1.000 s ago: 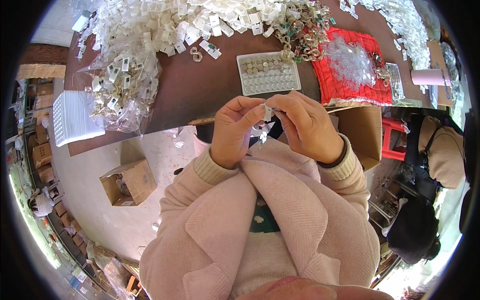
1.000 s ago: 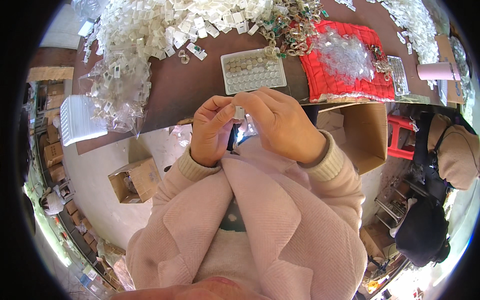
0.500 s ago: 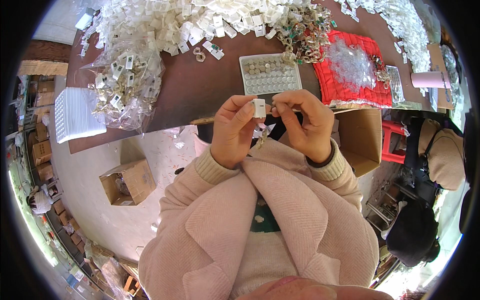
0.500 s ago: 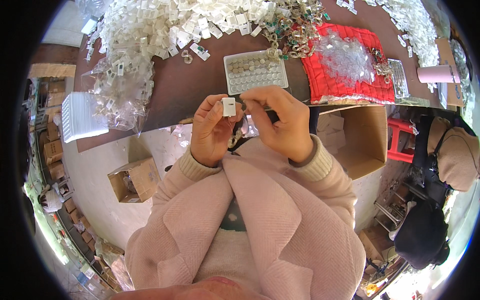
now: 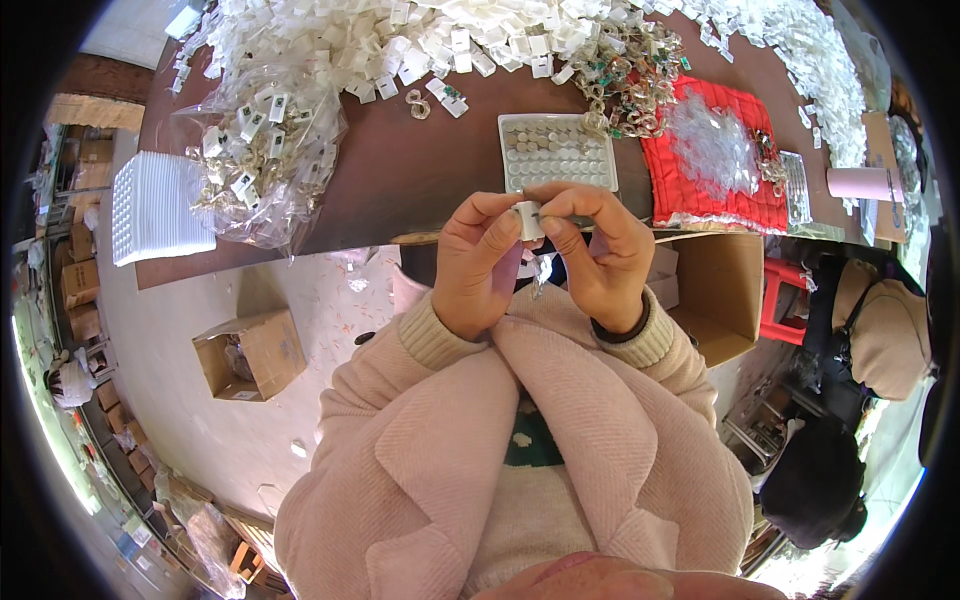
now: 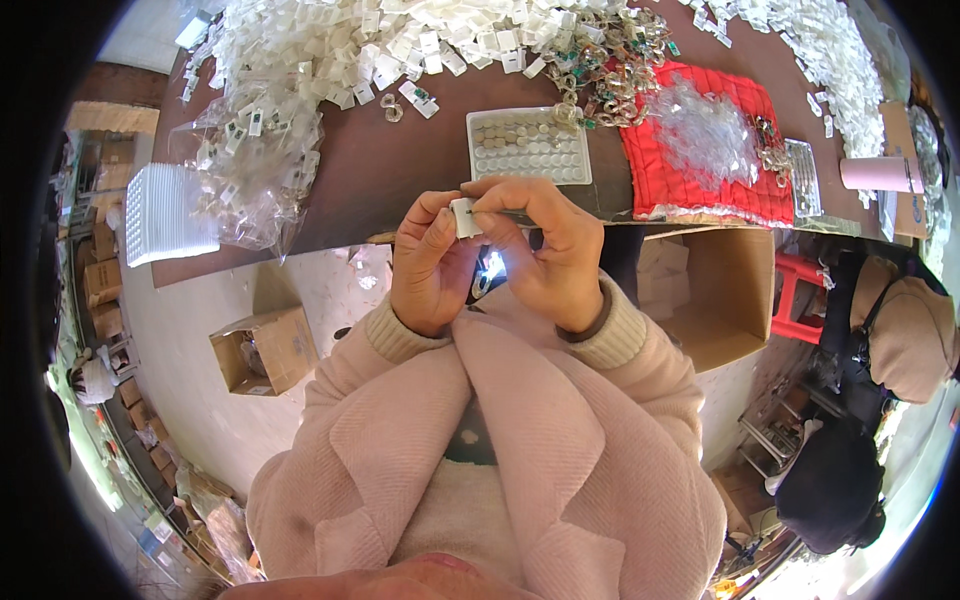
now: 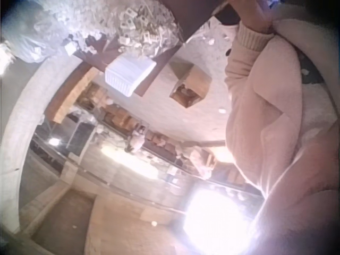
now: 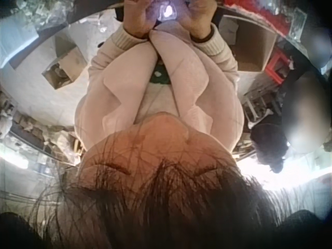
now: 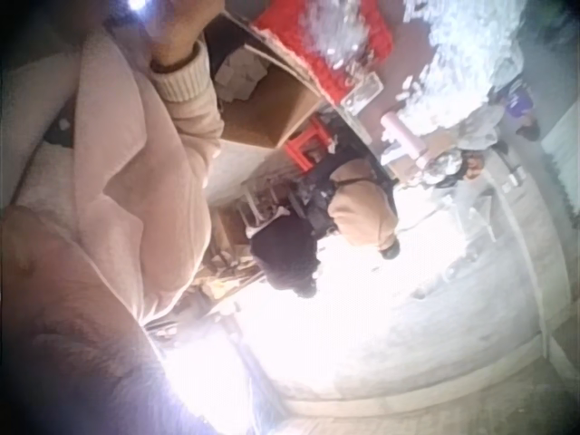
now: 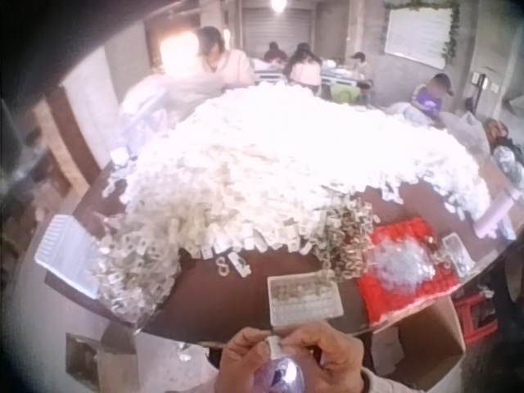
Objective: The person repeatedly picks small white plastic housings and metal contacts from a tray, inserts the contacts into the housings, and tests each assembly by pressing a button to light an LED. Completed units are placed into a plastic bag on the table.
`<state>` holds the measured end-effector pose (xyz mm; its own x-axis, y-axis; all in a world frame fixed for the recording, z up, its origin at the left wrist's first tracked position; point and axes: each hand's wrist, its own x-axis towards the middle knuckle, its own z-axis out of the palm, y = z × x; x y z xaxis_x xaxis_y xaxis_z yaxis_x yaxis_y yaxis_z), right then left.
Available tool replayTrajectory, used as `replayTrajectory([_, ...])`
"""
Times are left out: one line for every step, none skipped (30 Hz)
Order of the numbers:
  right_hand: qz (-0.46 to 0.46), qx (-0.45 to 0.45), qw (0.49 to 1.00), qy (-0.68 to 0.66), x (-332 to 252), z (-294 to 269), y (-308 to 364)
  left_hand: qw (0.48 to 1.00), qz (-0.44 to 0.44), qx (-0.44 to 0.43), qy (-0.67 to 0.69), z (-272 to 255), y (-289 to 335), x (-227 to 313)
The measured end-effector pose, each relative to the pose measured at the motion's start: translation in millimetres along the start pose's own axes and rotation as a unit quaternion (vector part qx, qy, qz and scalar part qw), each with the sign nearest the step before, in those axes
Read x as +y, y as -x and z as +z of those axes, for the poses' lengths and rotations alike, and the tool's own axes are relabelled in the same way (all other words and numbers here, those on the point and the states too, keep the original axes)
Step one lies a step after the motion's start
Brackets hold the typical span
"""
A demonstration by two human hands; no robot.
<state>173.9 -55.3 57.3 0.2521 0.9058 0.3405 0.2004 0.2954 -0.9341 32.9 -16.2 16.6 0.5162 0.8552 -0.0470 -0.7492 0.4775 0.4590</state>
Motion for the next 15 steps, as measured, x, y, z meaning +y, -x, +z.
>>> replayTrajectory([-0.010,-0.009,1.000,0.012,0,0,0,1.000,0.006,0.001,-0.004,-1,0,0])
replayTrajectory([-0.013,-0.018,0.999,0.027,1,-1,-1,1.000,0.013,0.002,-0.008,-2,0,0])
replayTrajectory([-0.013,-0.020,0.999,0.022,1,0,-2,1.000,0.012,0.004,-0.013,-3,0,0])
replayTrajectory([-0.007,-0.023,0.999,0.021,1,0,-3,1.000,0.011,0.006,-0.018,-4,0,1])
replayTrajectory([0.001,-0.022,1.000,0.021,1,1,-3,1.000,0.011,0.005,-0.024,-4,0,2])
replayTrajectory([-0.003,-0.019,1.000,0.015,0,1,-4,1.000,0.009,0.009,-0.023,-5,0,3])
replayTrajectory([-0.004,-0.013,1.000,0.009,0,2,-4,1.000,0.009,0.011,-0.023,-5,1,4])
replayTrajectory([-0.012,-0.010,1.000,0.004,-2,2,-4,0.999,0.008,0.017,-0.026,-5,2,5])
replayTrajectory([-0.019,-0.016,0.999,0.025,-3,2,-5,1.000,0.019,0.003,-0.016,-6,2,6])
replayTrajectory([-0.020,-0.023,0.999,0.041,-4,2,-5,0.999,0.020,0.004,-0.025,-6,2,7])
replayTrajectory([-0.024,-0.032,0.997,0.058,-6,1,-6,0.999,0.021,0.006,-0.034,-7,2,8])
replayTrajectory([-0.028,-0.041,0.996,0.077,-7,0,-7,0.999,0.023,0.006,-0.041,-8,2,9])
replayTrajectory([-0.014,-0.043,0.996,0.074,-7,2,-8,0.999,0.023,0.018,-0.036,-9,2,9])
replayTrajectory([-0.017,-0.051,0.995,0.084,-7,3,-9,0.999,0.026,0.017,-0.036,-10,2,9])
replayTrajectory([-0.020,-0.061,0.994,0.094,-7,5,-11,0.999,0.028,0.017,-0.037,-12,2,10])
